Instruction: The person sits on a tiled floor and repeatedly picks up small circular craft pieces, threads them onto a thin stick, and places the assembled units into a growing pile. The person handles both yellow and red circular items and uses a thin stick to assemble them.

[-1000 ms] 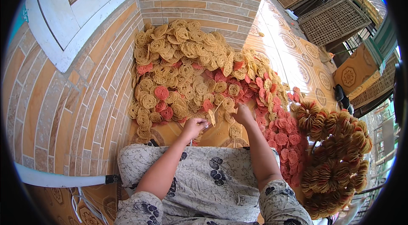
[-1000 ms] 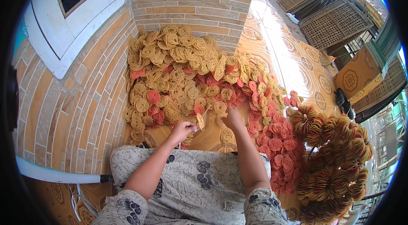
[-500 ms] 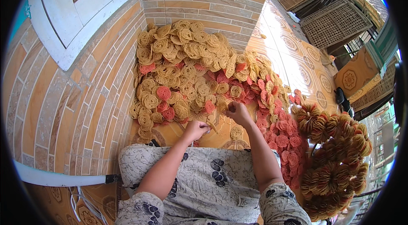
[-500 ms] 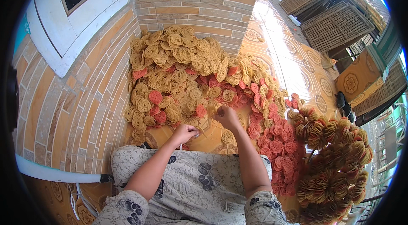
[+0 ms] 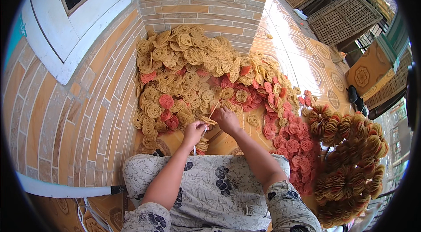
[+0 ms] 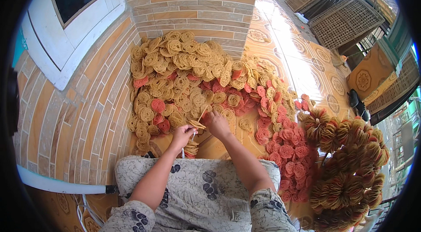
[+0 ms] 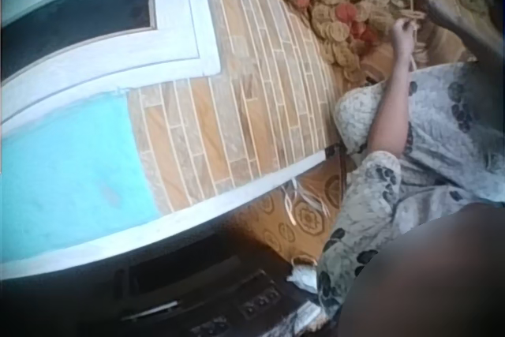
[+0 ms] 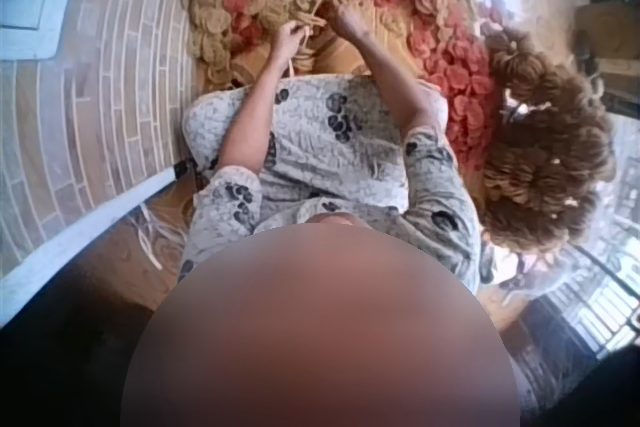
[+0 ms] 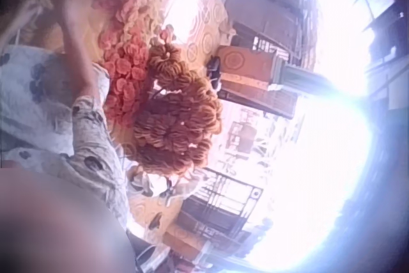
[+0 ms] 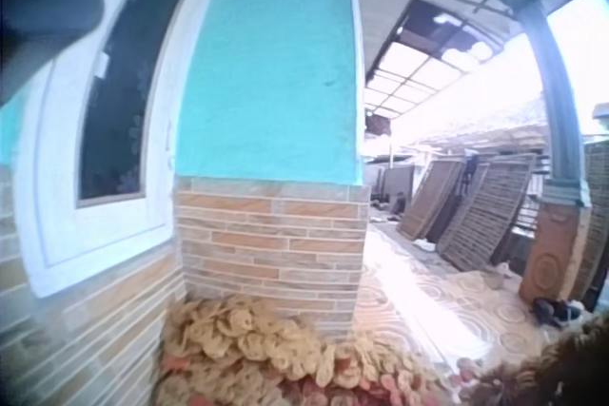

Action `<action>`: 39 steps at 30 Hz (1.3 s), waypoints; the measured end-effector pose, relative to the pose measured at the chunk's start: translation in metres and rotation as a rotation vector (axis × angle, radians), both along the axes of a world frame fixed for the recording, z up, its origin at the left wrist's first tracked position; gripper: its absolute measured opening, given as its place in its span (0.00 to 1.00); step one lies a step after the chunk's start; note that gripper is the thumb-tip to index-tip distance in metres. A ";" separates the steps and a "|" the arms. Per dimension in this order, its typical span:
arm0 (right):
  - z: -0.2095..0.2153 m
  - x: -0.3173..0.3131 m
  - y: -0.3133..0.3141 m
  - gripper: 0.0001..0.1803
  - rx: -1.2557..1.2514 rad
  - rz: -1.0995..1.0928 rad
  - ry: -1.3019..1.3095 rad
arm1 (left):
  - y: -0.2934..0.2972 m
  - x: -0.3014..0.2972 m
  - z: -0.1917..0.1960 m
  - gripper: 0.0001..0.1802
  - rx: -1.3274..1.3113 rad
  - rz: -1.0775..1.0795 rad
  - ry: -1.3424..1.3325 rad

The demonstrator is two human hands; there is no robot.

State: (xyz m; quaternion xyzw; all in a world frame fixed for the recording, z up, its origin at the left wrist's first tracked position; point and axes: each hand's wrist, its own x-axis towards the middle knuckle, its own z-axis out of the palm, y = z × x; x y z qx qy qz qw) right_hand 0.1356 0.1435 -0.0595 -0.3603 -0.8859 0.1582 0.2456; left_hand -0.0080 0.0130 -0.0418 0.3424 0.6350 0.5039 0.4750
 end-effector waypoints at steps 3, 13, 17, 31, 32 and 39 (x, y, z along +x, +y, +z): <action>0.010 0.006 0.016 0.13 -0.463 -0.118 0.170 | -0.001 -0.001 0.000 0.11 -0.064 0.007 -0.068; 0.056 0.022 0.015 0.09 -0.879 0.052 0.410 | -0.003 -0.002 0.002 0.12 -0.041 -0.029 -0.102; 0.061 0.021 0.010 0.09 -0.789 0.071 0.367 | -0.003 -0.001 0.008 0.12 -0.021 -0.034 -0.084; 0.011 0.060 0.071 0.19 -0.014 -0.587 -0.094 | -0.006 0.006 0.029 0.10 -0.131 -0.107 -0.211; 0.010 0.059 0.071 0.19 -0.113 -0.544 0.034 | -0.006 0.005 0.026 0.10 -0.104 -0.119 -0.232; 0.041 0.055 0.057 0.13 -0.500 -0.359 0.198 | -0.004 0.004 0.010 0.13 -0.079 -0.155 -0.160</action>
